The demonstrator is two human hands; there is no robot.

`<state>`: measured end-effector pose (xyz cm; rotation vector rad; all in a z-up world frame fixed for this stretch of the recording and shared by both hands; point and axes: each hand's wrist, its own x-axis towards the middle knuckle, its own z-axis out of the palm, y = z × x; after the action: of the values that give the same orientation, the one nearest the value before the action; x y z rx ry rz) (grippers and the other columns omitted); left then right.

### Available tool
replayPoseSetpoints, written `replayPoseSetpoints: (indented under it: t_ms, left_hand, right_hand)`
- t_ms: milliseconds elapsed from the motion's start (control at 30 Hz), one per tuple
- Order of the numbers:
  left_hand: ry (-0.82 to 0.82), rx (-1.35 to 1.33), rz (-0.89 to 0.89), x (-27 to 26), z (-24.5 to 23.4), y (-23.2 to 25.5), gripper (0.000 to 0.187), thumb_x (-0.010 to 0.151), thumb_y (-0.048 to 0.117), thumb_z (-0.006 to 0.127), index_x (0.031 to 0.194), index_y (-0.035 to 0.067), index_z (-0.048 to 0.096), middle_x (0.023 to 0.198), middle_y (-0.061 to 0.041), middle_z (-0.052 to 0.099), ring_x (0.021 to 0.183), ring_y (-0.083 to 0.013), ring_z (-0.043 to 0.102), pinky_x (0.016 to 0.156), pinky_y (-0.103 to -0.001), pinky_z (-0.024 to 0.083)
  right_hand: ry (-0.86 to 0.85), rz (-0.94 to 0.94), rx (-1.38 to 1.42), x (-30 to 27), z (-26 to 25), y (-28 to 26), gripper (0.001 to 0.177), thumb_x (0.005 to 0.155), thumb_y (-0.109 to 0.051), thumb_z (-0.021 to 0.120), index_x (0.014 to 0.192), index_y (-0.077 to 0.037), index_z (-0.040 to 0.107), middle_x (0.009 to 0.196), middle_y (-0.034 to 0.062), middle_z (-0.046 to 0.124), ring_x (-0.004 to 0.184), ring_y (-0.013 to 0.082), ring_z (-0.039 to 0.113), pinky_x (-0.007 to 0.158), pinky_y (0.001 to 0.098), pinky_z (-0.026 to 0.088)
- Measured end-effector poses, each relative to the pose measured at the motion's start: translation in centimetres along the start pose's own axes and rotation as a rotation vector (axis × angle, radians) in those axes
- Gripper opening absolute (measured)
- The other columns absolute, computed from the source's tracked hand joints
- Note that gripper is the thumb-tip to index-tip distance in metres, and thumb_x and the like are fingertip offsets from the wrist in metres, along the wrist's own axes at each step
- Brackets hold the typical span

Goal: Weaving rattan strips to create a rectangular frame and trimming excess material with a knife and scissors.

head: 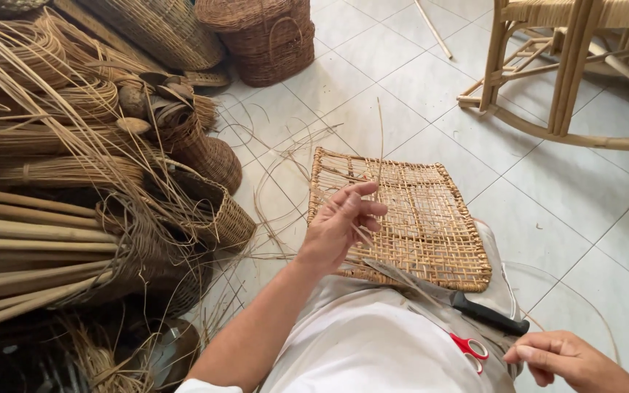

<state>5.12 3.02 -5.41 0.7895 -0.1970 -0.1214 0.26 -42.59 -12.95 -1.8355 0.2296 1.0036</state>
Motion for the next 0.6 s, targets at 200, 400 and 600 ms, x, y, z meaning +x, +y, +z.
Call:
replayPoseSetpoints:
  t_ms: [200, 400, 600]
  left_hand:
    - [-0.139, 0.323, -0.06, -2.1, -1.5, 3.3, 0.048, 0.114, 0.038, 0.041, 0.146, 0.006, 0.055, 0.122, -0.011, 0.072, 0.08, -0.0093, 0.067, 0.061, -0.021, 0.054]
    - [-0.277, 0.306, -0.126, -3.6, -2.2, 4.0, 0.044, 0.115, 0.035, 0.043, 0.143, 0.004, 0.057, 0.113, -0.011, 0.073, 0.068, -0.0119, 0.061, 0.056, -0.023, 0.05]
    - [-0.32, 0.127, -0.211, -4.3, -0.2, 2.8, 0.036, 0.113, 0.011, 0.051, 0.147, -0.003, 0.052, 0.116, -0.016, 0.072, 0.09, -0.0184, 0.072, 0.075, -0.027, 0.06]
  right_hand:
    - [0.162, 0.099, -0.008, 1.1, -4.3, 4.4, 0.046, 0.094, -0.009, 0.073, 0.099, 0.027, 0.101, 0.064, 0.0337, 0.065, 0.063, 0.0397, 0.059, 0.07, 0.0428, 0.044]
    - [0.304, 0.154, 0.125, 2.4, -5.8, 7.2, 0.041, 0.1, 0.001, 0.07, 0.113, 0.032, 0.093, 0.084, 0.041, 0.072, 0.077, 0.0462, 0.06, 0.08, 0.0493, 0.045]
    - [0.386, 0.154, -0.35, -3.7, 2.1, -5.5, 0.05, 0.091, -0.02, 0.075, 0.14, -0.027, 0.076, 0.144, -0.0068, 0.076, 0.137, 0.0094, 0.064, 0.116, 0.0337, 0.045]
